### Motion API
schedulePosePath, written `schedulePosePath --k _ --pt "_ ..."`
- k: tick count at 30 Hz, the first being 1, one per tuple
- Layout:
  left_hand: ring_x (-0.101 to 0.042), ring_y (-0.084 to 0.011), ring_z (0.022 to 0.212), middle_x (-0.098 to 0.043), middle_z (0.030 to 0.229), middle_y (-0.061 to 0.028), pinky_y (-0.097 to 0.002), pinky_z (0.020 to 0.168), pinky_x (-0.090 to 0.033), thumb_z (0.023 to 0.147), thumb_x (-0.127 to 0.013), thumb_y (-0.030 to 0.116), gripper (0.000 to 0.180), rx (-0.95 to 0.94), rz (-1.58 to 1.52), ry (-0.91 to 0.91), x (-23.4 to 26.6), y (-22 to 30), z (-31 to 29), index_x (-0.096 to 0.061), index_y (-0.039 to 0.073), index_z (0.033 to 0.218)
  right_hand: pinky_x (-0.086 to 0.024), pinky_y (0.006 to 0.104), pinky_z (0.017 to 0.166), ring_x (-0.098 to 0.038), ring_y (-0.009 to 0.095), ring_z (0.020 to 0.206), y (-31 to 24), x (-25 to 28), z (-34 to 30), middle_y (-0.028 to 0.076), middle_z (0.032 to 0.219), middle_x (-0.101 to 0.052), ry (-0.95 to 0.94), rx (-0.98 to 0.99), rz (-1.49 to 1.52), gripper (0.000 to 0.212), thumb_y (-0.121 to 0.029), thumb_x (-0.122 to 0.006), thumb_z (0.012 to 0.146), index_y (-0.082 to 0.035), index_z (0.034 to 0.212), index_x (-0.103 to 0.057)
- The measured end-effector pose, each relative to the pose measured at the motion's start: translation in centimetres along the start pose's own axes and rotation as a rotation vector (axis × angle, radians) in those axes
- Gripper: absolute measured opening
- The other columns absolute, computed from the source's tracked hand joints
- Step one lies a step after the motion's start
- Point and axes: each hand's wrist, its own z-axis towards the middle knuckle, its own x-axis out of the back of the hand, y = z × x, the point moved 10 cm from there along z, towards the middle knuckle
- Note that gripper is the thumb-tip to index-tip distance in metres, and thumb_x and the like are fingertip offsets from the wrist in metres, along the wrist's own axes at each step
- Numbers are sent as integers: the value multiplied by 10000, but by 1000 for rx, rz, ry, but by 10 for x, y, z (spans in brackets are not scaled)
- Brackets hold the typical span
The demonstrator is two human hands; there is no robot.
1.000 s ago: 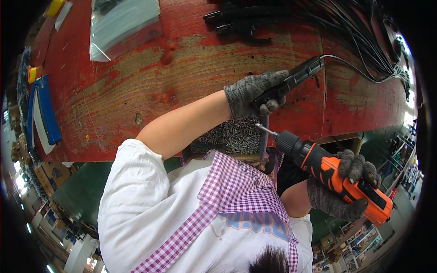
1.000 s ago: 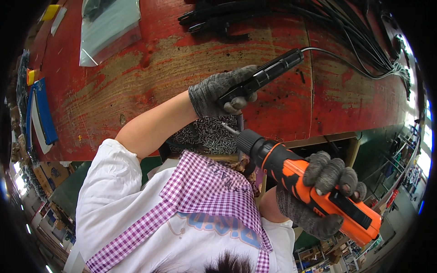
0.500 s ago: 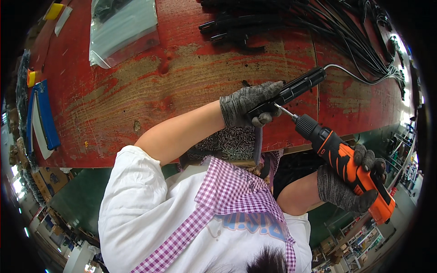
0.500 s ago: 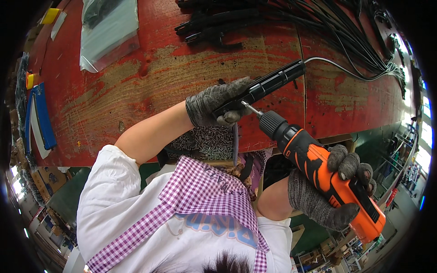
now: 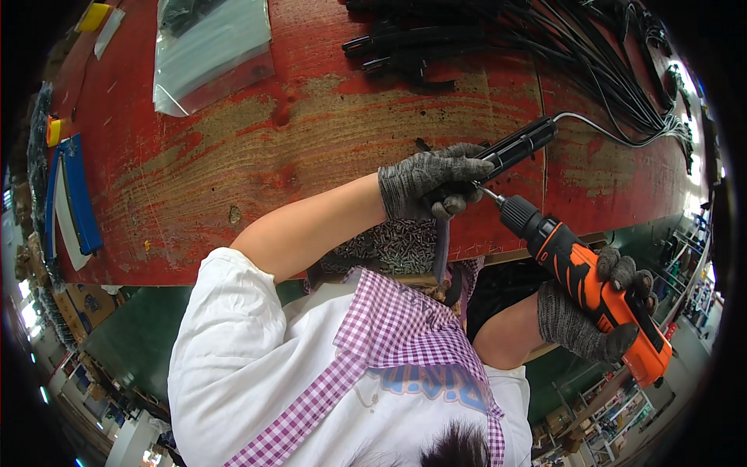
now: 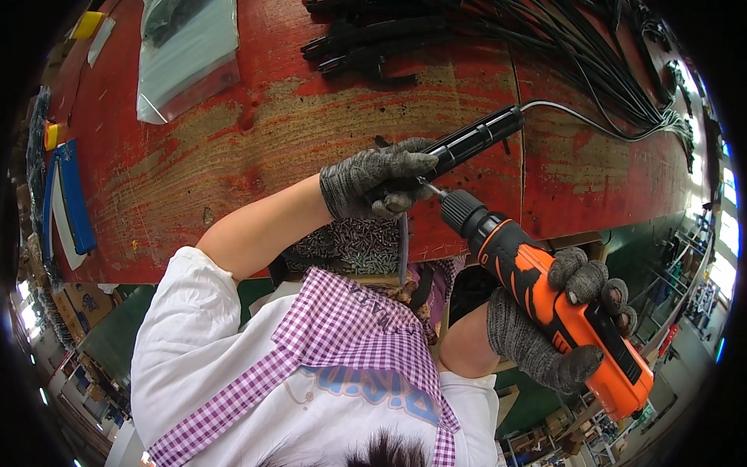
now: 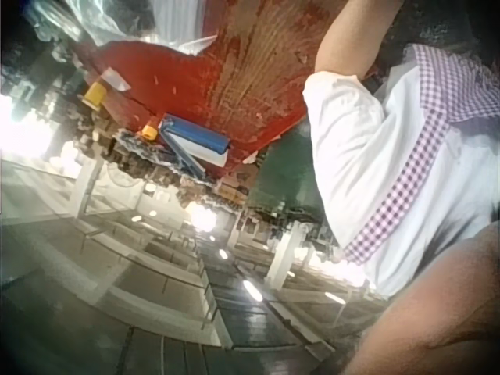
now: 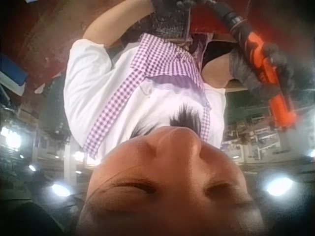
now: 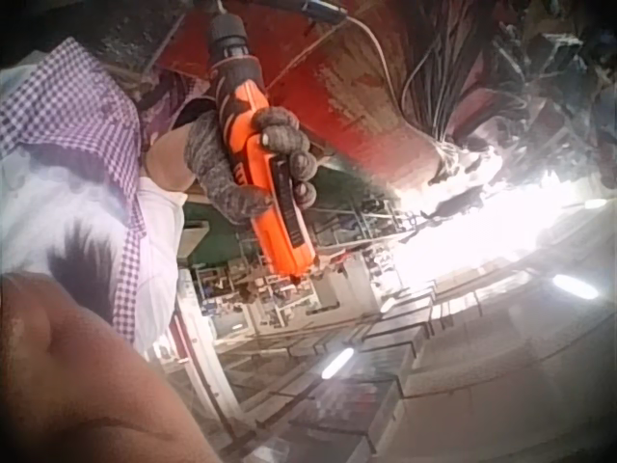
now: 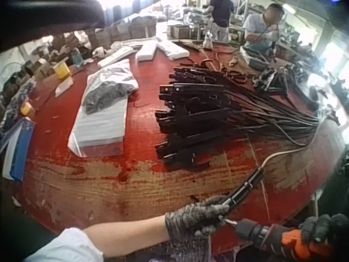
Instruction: The person attaches plastic components to a wire harness assembly using an electric screwdriver to drive screws from a parts tray into the components.
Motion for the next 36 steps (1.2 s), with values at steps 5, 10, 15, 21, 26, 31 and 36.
schedulePosePath --k 5,10,15,21,26,31,36 --pt "-476 -62 407 -512 633 -29 -160 308 -349 813 -553 344 491 -2 -17 80 4 1 -2 -342 126 1199 -411 308 499 -521 206 618 5 -20 1 104 847 -500 -150 -21 86 376 -245 -606 686 -57 973 -452" --pt "-484 -74 401 -512 616 -31 -171 303 -355 811 -553 345 532 -37 105 183 19 -2 3 -321 108 1226 -451 318 464 -521 210 570 12 -47 -1 121 764 -509 -312 -1 -6 388 -178 -602 697 -35 986 -387" --pt "-478 -79 392 -510 612 -33 -171 301 -353 808 -559 332 555 22 56 204 28 -14 7 -300 113 1248 -433 304 496 -540 197 585 28 -73 -12 121 825 -559 -595 -67 26 355 -206 -576 714 -43 1013 -476" --pt "-472 -72 391 -507 607 -29 -159 299 -339 818 -546 315 455 80 40 241 30 -16 4 -347 153 1193 -464 315 510 -559 203 608 40 -74 -13 118 806 -554 -652 -101 54 337 -221 -567 736 -60 1012 -460" --pt "-457 -65 383 -504 605 -21 -156 295 -328 825 -532 315 336 68 48 273 32 -11 4 -416 156 1096 -453 326 513 -548 194 613 44 -68 -12 133 843 -568 -666 -92 86 349 -205 -567 734 -64 1029 -445" --pt "-459 -62 395 -504 632 -21 -171 312 -342 820 -534 291 381 36 143 249 25 -10 12 -398 153 1148 -445 320 537 -540 190 624 37 -49 -6 127 882 -554 -492 -128 84 354 -176 -612 719 -91 1000 -414" --pt "-548 -164 616 -556 804 -52 -258 502 -454 735 -634 306 570 -263 835 319 15 36 -5 -389 74 1194 -404 256 449 -521 156 526 18 -45 1 109 814 -557 -509 -256 386 312 -153 -615 691 -60 933 -442"
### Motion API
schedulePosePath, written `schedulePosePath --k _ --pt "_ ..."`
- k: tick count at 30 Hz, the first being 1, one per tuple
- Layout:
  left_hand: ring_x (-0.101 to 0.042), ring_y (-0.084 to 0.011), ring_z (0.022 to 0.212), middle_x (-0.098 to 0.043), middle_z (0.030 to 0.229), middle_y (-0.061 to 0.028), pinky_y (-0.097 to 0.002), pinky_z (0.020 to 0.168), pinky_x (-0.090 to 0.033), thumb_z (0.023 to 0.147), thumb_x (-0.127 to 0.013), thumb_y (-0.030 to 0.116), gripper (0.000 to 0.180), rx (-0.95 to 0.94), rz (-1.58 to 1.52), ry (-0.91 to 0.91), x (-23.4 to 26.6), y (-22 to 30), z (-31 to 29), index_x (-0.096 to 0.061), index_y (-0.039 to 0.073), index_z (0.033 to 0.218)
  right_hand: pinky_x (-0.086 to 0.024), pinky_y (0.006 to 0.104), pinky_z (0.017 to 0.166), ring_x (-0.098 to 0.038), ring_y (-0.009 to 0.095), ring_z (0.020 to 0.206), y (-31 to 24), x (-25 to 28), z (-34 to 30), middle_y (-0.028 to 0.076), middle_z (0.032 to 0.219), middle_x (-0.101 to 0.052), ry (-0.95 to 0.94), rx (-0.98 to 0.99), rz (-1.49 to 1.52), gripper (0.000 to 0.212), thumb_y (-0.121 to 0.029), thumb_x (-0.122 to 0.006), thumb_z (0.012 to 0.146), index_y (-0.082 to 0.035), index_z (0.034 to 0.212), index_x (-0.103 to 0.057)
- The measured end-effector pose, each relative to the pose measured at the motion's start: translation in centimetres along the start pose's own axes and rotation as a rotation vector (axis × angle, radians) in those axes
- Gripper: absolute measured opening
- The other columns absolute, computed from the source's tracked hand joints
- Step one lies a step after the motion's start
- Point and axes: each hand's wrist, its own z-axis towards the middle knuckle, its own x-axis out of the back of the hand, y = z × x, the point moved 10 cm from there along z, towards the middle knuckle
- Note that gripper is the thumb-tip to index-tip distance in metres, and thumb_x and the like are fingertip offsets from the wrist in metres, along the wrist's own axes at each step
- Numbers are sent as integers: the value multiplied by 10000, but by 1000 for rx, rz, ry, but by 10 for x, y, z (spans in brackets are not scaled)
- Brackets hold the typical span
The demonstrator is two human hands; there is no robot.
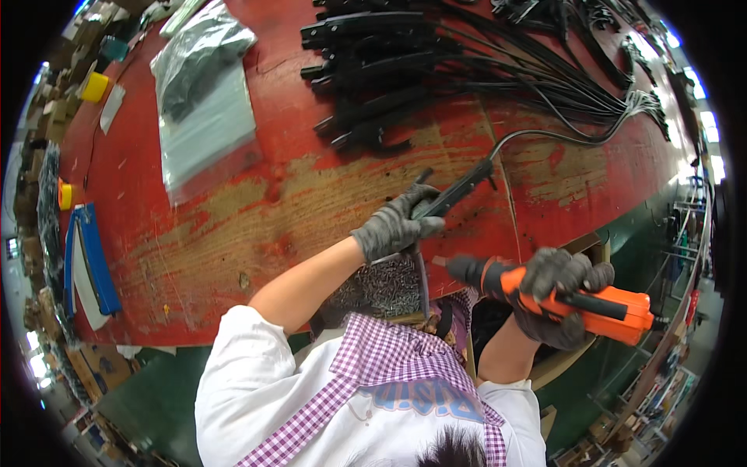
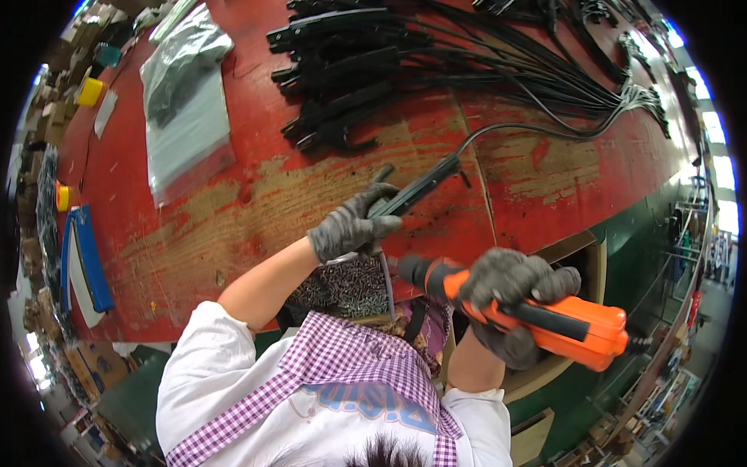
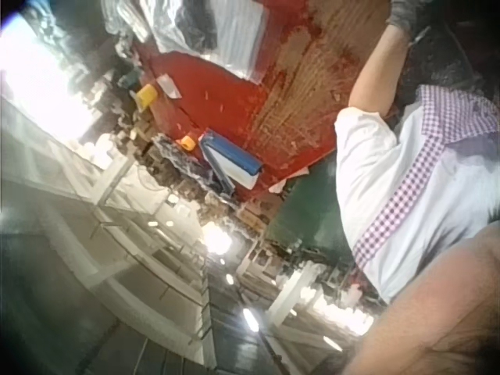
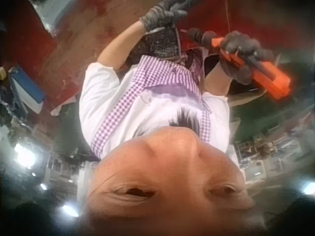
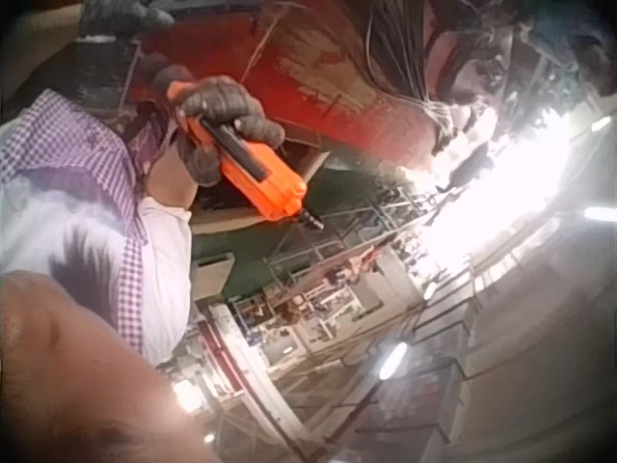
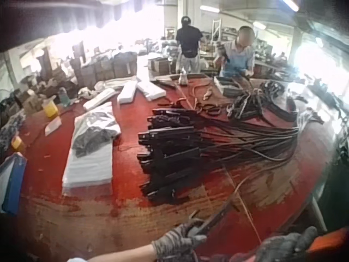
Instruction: The person attaches plastic components to a wire harness assembly using an electric screwdriver to drive screws from a parts tray into the components.
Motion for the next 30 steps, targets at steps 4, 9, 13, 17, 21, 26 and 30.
schedulePosePath --k 4,9,13,17,21,26,30 --pt "-486 -278 930 -478 1048 -136 -386 793 -407 636 -671 202 588 -516 1038 733 52 89 -39 -449 164 1180 -410 245 407 -541 162 505 -38 27 -14 100 750 -541 13 -138 57 316 -140 -634 678 -45 902 -433" --pt "-462 -295 1049 -445 1161 -159 -367 840 -405 679 -682 197 526 -813 1174 1131 59 155 -103 -470 103 1151 -480 296 515 -567 207 588 -61 94 -73 116 769 -545 182 -381 -346 419 -212 -703 656 -36 895 -409" --pt "-568 -293 874 -588 929 -154 -373 776 -444 738 -613 287 394 -157 976 467 88 81 -83 -530 57 1047 -481 292 601 -569 195 670 -71 141 -135 95 782 -564 246 -796 -677 399 -176 -716 614 -22 880 -463" --pt "-586 -304 839 -606 892 -171 -363 756 -454 742 -592 392 469 413 1296 189 115 -3 -133 -543 7 1005 -466 267 642 -540 123 668 -77 190 -228 26 760 -578 236 -1303 -995 311 -91 -705 576 -40 829 -531" --pt "-570 -284 905 -569 981 -214 -342 788 -436 702 -612 438 622 612 950 86 105 -61 -171 -452 0 1114 -462 261 639 -553 126 673 -68 274 -357 13 745 -579 70 -1504 -1232 272 -107 -675 615 -80 839 -523" --pt "-531 -295 978 -524 1076 -208 -332 807 -421 701 -624 319 689 470 584 373 105 -107 -193 -299 10 1224 -421 337 847 -549 191 889 -22 330 -486 19 942 -600 498 -1601 -638 297 -194 -625 692 -86 950 -523" --pt "-534 -143 819 -570 922 -96 -270 722 -446 740 -608 188 462 505 599 523 103 -127 -214 -422 18 1127 -424 325 841 -538 190 897 2 299 -476 41 932 -589 460 -1522 -567 315 -173 -610 697 -81 981 -509"
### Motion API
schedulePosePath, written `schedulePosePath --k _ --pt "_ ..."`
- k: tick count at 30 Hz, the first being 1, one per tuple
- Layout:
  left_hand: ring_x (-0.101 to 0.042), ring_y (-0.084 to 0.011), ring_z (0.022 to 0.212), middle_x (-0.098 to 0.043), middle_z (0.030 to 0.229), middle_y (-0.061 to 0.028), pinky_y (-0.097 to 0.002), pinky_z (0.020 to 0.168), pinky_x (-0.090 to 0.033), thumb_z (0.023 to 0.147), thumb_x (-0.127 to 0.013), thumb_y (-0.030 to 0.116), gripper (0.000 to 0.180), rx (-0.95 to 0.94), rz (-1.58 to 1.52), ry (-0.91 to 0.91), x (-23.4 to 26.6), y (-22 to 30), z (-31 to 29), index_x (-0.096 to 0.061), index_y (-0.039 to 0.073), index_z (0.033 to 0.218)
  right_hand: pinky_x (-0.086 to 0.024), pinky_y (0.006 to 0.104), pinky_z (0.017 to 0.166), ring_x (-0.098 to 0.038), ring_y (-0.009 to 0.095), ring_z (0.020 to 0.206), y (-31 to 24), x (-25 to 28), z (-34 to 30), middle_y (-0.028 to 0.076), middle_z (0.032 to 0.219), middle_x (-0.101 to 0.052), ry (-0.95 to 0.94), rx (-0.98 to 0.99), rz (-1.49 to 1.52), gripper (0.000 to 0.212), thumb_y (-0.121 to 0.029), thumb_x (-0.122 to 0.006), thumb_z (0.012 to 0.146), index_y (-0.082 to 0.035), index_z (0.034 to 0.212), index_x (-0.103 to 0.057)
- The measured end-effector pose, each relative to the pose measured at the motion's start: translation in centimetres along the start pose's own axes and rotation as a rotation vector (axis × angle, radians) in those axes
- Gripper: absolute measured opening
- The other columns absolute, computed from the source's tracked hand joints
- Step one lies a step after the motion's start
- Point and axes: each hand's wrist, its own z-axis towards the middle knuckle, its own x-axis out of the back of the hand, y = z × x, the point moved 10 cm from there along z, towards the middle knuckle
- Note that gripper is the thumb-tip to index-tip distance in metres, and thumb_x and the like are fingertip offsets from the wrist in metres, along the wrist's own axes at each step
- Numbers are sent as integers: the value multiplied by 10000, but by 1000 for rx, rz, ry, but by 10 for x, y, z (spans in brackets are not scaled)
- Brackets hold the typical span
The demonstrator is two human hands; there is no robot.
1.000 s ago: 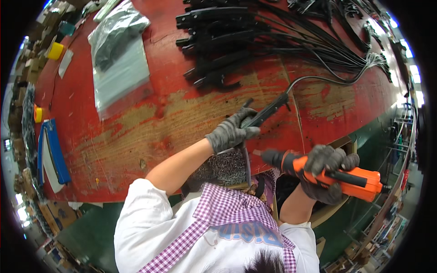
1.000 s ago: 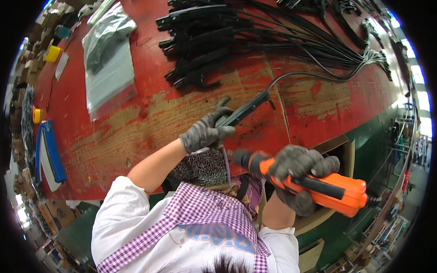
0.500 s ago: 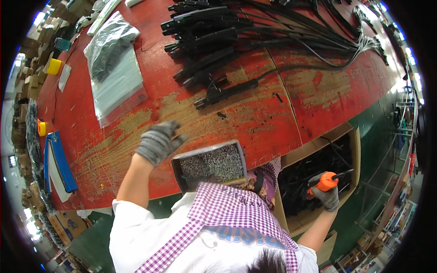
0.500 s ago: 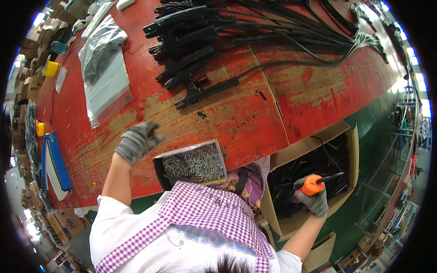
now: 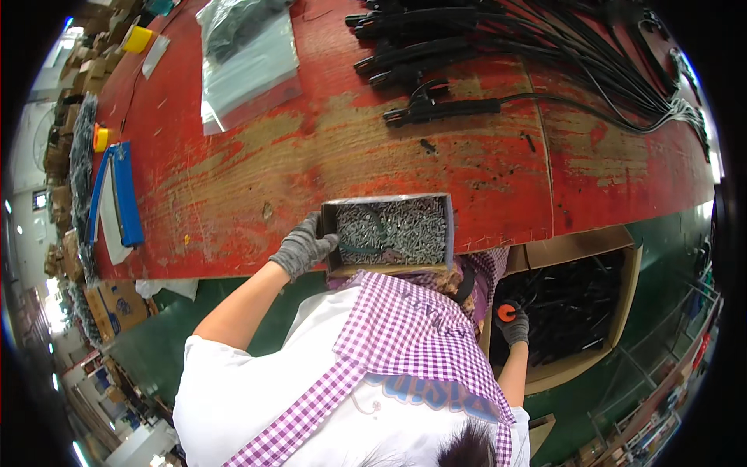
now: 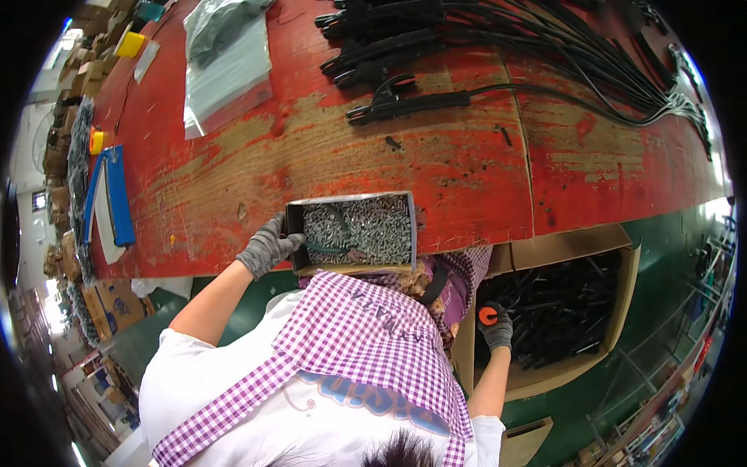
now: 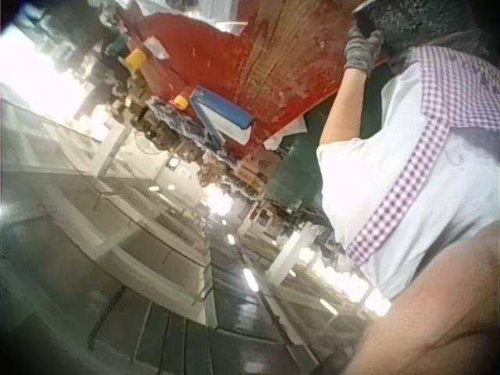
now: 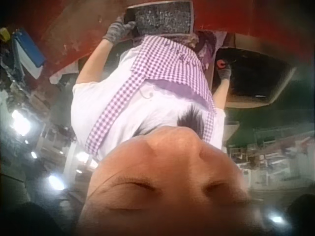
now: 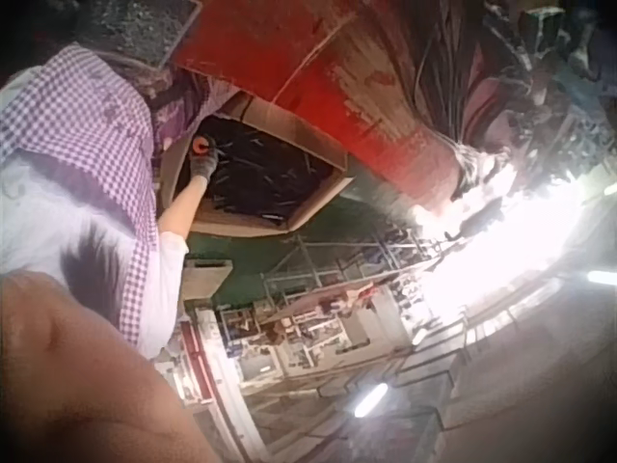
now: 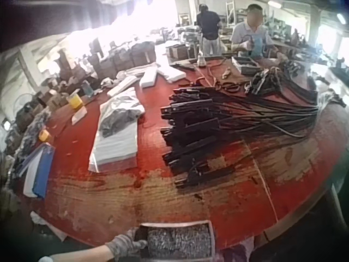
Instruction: The person attaches plastic components to a wire harness assembly using an electric screwdriver to drive screws from a parts tray into the components.
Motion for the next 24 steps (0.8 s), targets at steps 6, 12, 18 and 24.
schedulePosePath --k 6,12,18,24 --pt "-572 -182 780 -597 887 -119 -274 703 -457 774 -559 171 351 -53 -190 -48 -1 11 -2 -483 -1 1070 -449 313 749 -561 253 829 39 13 34 120 849 -588 174 -62 567 284 -235 -619 689 -61 902 -546" --pt "-558 -115 708 -593 812 -51 -270 635 -475 768 -555 119 261 -90 -483 -94 25 8 -8 -532 2 999 -428 353 782 -534 306 930 -99 -28 -15 153 960 -577 111 211 -1184 389 -343 -629 689 -42 928 -565" --pt "-599 -164 666 -600 797 -54 -316 579 -522 731 -600 93 265 11 -682 -40 90 20 -8 -539 12 975 -472 296 696 -597 208 796 -220 -15 -64 126 873 -613 378 366 -774 234 -67 -609 700 -3 923 -575" --pt "-598 -249 667 -598 812 -108 -373 596 -524 741 -558 68 199 -172 -1078 247 208 67 61 -526 19 932 -427 299 841 -529 215 978 -326 -107 -82 135 1051 -539 423 918 -650 311 -71 -569 762 1 1057 -503"
